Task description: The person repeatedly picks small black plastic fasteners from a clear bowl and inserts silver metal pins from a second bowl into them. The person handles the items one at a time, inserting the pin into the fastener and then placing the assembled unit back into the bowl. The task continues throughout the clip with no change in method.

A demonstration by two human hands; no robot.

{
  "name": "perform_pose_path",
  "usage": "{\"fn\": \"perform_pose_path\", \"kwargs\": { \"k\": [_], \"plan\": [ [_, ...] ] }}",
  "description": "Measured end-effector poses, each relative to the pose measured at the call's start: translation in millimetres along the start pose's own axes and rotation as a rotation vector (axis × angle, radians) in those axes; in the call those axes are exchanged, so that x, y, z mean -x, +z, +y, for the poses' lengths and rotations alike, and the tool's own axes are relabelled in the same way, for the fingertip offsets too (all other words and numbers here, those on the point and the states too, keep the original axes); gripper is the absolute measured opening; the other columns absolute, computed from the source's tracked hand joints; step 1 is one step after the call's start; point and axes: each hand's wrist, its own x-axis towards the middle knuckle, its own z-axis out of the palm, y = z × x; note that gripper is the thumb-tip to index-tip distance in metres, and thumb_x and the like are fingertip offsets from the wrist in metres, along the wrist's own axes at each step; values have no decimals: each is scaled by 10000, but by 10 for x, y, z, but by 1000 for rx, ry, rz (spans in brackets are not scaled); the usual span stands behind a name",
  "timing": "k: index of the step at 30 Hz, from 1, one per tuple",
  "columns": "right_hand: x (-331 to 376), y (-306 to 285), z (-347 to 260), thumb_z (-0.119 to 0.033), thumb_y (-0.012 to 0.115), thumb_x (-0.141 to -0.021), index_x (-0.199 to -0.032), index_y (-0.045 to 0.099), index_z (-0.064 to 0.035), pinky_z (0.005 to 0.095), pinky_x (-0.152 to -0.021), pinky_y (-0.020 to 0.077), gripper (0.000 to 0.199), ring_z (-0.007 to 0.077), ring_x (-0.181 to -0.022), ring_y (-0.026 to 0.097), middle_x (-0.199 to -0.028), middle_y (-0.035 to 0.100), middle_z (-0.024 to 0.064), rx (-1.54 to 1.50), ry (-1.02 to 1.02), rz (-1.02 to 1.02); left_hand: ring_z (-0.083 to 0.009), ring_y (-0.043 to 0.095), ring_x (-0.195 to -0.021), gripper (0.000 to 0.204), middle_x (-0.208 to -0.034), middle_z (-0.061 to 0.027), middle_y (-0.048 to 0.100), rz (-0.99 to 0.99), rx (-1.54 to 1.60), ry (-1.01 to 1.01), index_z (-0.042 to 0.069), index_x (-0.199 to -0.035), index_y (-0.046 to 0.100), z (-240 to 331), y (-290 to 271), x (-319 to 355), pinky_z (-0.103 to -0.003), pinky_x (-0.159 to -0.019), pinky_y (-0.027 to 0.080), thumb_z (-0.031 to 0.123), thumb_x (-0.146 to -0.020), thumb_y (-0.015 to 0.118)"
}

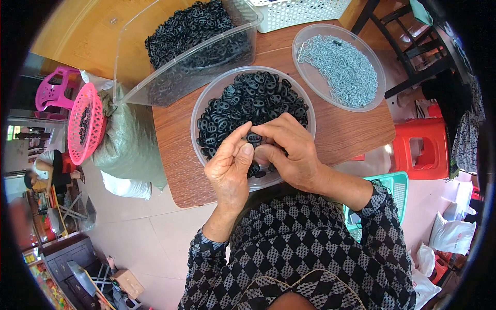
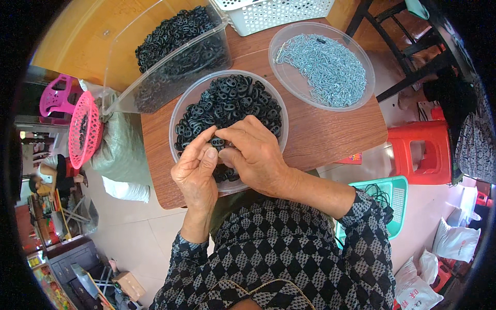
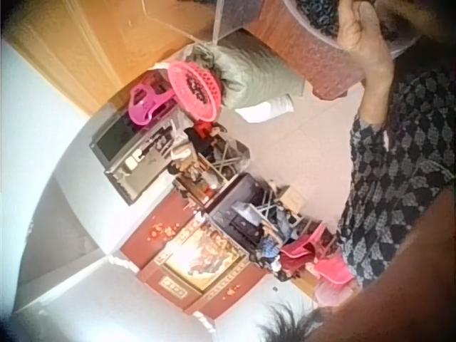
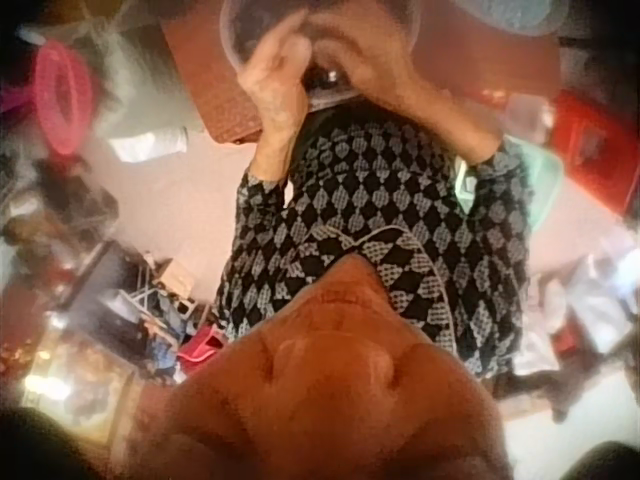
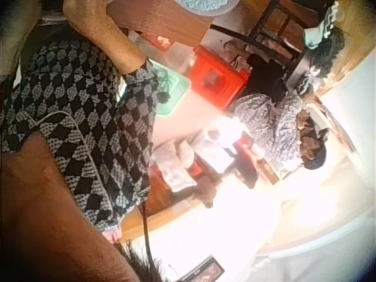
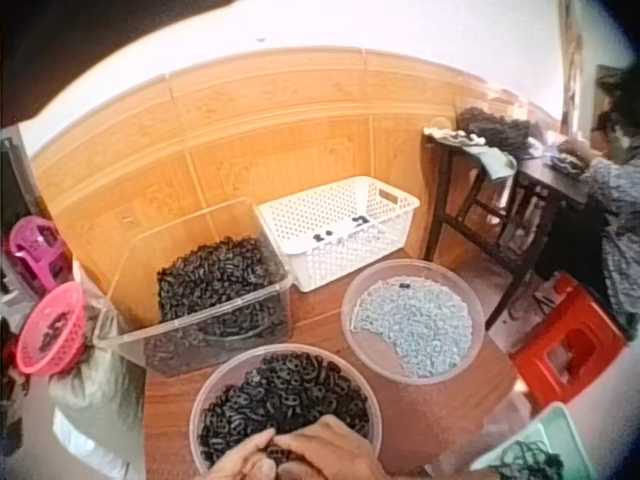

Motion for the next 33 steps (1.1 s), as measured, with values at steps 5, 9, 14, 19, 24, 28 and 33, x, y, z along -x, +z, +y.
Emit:
{"fn": "perform_pose_path", "kwargs": {
  "k": [5,9,14,19,24,28,33],
  "plan": [
    [-1,29,1,0,667,-665,-963,587,43,350,-632,420,311,269,-725,501,-818,578,119,62,-66,16,-79,545,-832,292,-1007,-91,610,132,-16,8,-78,-1148,558,37,112,75,-197,-739,459,-1,-866,562],
    [-11,37,-9,1,669,-663,-956,585,48,350,-625,421,309,273,-725,504,-819,579,127,85,-89,30,-90,552,-884,280,-1089,-122,609,139,-33,27,-75,-1143,564,66,140,83,-199,-780,449,-18,-870,546],
    [-36,38,1,7,670,-650,-957,583,50,351,-616,421,322,278,-725,508,-824,580,133,87,-109,38,-81,546,-863,275,-1069,-106,614,138,-43,41,-72,-1140,565,66,139,66,-202,-770,450,-23,-871,541],
    [-41,42,-4,16,662,-641,-954,572,53,353,-612,419,328,282,-716,501,-813,566,130,101,-133,40,-62,530,-811,257,-1020,-75,617,156,-25,46,-71,-1124,571,39,148,79,-191,-734,444,-15,-876,541],
    [-20,66,-5,23,647,-661,-963,567,53,347,-601,412,314,275,-704,498,-808,559,126,119,-167,41,-61,527,-790,223,-961,-66,612,154,0,47,-75,-1087,577,25,163,103,-190,-703,448,-5,-877,546],
    [-36,72,-17,15,643,-673,-969,565,49,346,-605,409,308,273,-710,496,-811,557,124,114,-161,37,-75,544,-789,218,-961,-79,613,175,24,47,-76,-1079,571,23,160,81,-199,-690,465,17,-883,546],
    [-29,93,-13,8,649,-667,-977,562,41,352,-621,408,324,278,-720,488,-807,551,122,52,-87,11,-101,571,-806,228,-982,-96,616,196,28,13,-76,-1088,565,24,113,41,-221,-701,488,30,-888,541]
  ]
}}
